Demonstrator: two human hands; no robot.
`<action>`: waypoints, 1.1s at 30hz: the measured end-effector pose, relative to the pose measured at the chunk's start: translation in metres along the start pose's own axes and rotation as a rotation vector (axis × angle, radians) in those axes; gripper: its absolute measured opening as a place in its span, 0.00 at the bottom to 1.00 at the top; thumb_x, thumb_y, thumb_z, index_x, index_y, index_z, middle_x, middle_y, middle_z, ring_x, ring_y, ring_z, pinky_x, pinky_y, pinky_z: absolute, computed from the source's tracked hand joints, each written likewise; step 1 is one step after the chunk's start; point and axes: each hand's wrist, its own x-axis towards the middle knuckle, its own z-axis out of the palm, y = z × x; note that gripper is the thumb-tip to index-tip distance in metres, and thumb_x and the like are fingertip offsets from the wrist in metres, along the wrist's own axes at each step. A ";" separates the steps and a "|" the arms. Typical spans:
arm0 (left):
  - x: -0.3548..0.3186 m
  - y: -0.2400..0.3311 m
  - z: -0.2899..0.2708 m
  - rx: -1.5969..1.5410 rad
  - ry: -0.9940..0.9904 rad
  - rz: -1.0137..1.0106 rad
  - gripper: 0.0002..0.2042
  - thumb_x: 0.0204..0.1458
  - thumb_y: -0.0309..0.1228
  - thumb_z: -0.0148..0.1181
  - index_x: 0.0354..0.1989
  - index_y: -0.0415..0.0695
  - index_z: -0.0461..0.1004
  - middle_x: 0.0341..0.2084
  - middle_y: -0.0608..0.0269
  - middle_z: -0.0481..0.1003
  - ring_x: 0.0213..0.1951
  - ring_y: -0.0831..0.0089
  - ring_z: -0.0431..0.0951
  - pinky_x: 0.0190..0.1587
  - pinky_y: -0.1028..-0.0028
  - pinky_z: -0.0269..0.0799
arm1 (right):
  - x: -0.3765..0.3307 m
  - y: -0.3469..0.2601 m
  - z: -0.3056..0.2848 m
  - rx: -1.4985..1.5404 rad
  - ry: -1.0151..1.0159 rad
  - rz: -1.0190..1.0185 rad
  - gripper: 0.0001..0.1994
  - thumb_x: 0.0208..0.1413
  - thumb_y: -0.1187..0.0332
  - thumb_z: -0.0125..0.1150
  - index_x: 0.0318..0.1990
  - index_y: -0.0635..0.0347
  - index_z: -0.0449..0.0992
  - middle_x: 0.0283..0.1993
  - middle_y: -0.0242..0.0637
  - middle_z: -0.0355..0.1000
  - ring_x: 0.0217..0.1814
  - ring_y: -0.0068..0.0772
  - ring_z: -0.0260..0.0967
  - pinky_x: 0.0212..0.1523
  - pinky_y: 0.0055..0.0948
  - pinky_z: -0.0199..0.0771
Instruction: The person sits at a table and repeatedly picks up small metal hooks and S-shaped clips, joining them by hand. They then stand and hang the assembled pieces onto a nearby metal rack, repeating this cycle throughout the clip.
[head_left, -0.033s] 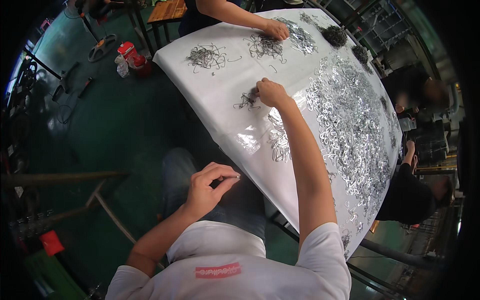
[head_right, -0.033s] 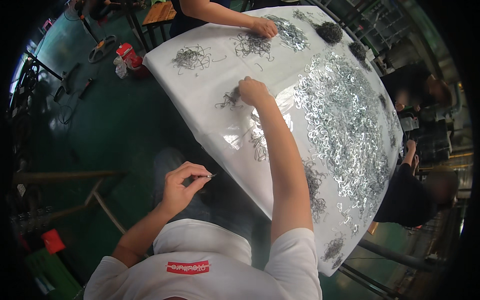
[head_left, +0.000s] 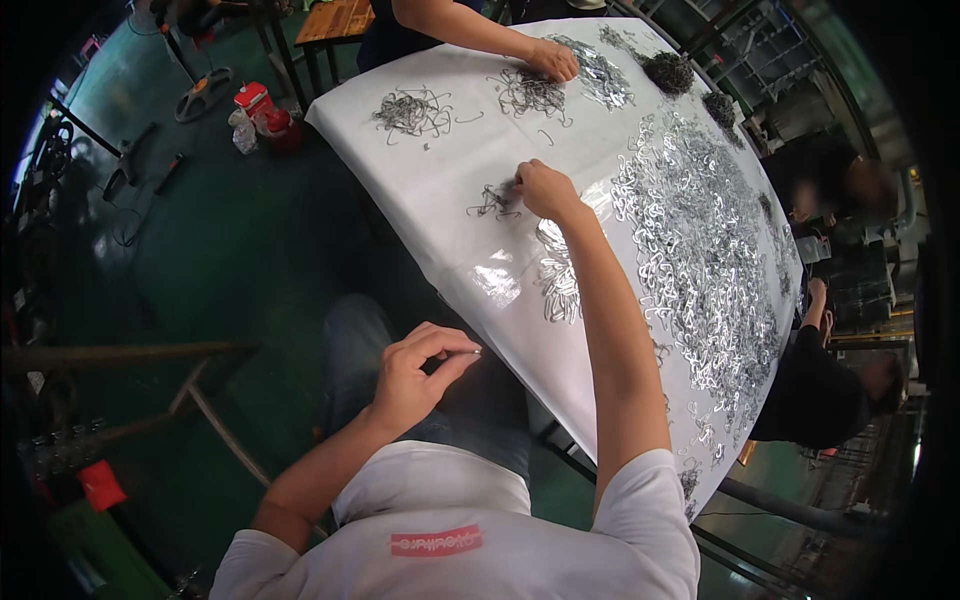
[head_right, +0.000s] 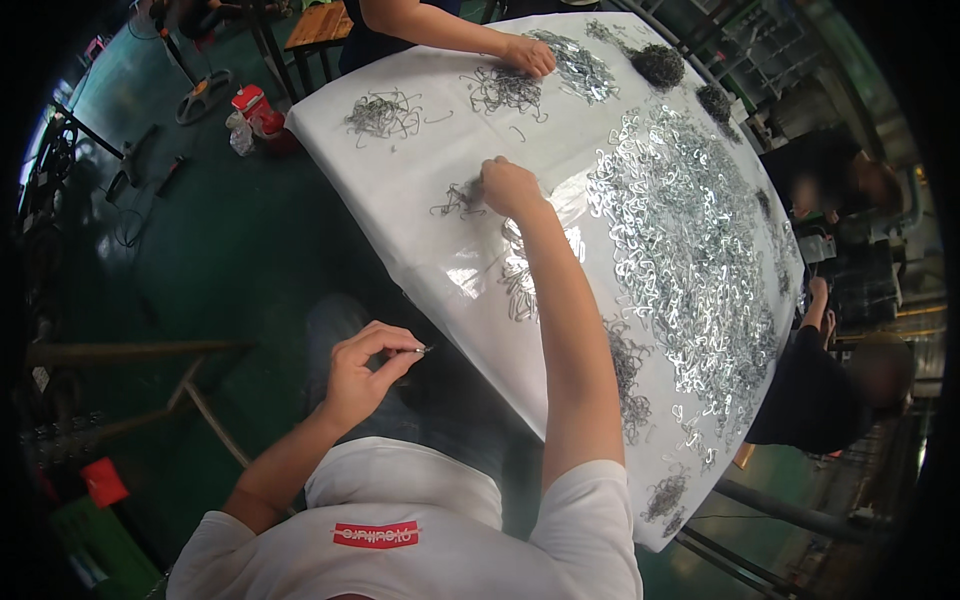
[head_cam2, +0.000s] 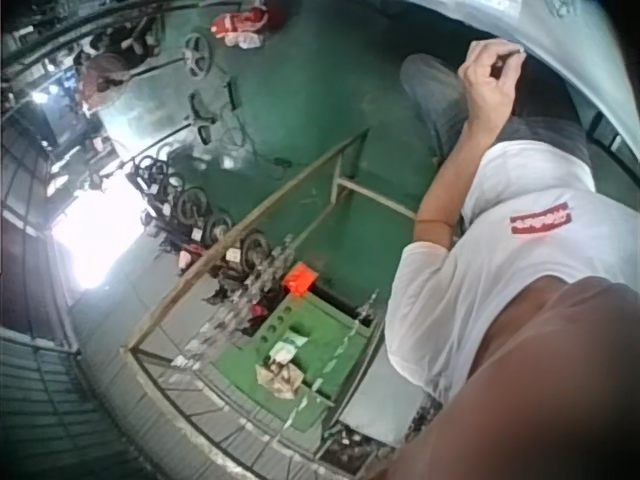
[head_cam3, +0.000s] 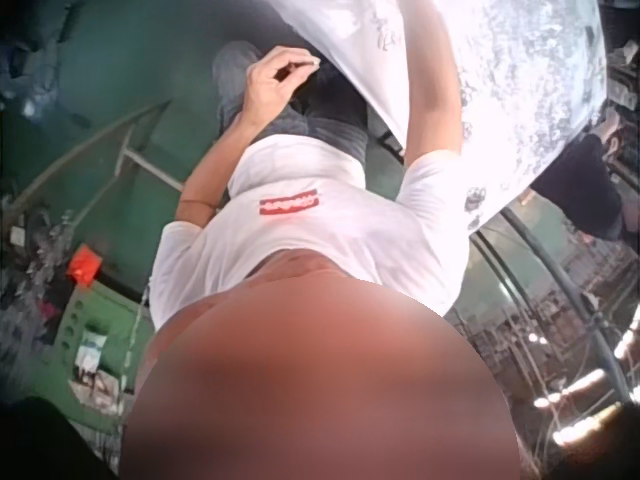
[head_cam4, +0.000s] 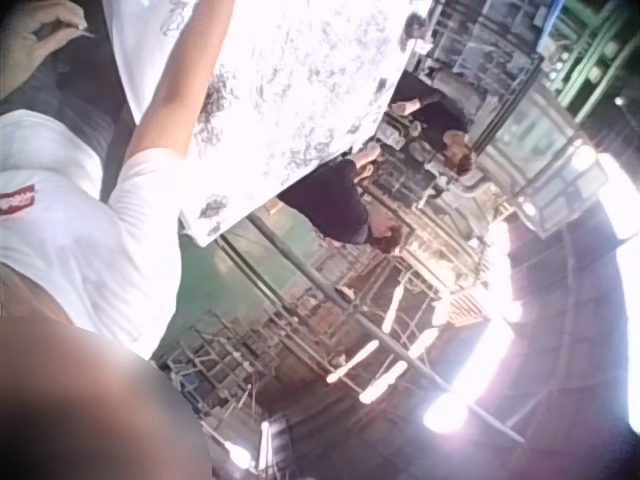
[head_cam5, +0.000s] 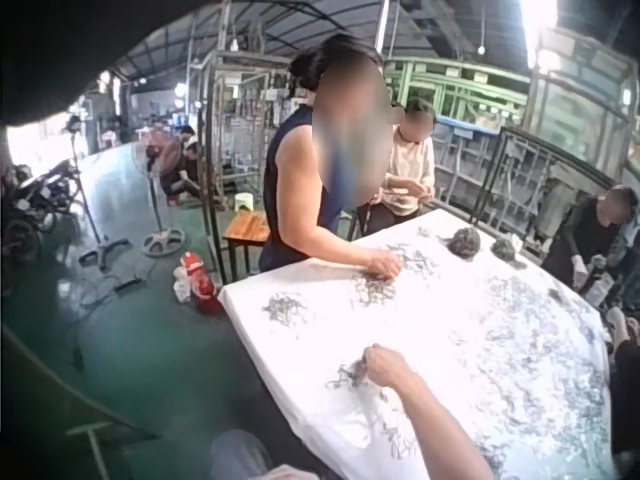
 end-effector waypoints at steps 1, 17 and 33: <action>0.000 -0.002 0.001 -0.001 0.003 0.012 0.07 0.42 0.17 0.65 0.30 0.40 0.78 0.28 0.61 0.78 0.30 0.72 0.75 0.30 0.77 0.70 | -0.015 -0.002 0.001 0.106 0.038 0.054 0.06 0.53 0.71 0.54 0.37 0.61 0.73 0.42 0.44 0.73 0.43 0.42 0.72 0.41 0.36 0.71; -0.005 -0.011 0.012 -0.009 0.027 0.065 0.07 0.44 0.19 0.64 0.33 0.41 0.78 0.28 0.63 0.78 0.29 0.73 0.75 0.28 0.76 0.69 | -0.244 -0.134 -0.010 1.749 0.270 0.365 0.05 0.56 0.73 0.58 0.37 0.64 0.73 0.36 0.34 0.70 0.32 0.20 0.66 0.28 0.19 0.64; -0.008 -0.016 0.024 -0.027 0.041 0.140 0.12 0.45 0.17 0.62 0.40 0.41 0.77 0.30 0.61 0.77 0.32 0.71 0.76 0.31 0.76 0.72 | -0.252 -0.153 0.028 1.376 0.792 0.111 0.03 0.52 0.77 0.59 0.34 0.63 0.73 0.42 0.36 0.61 0.43 0.25 0.61 0.43 0.23 0.64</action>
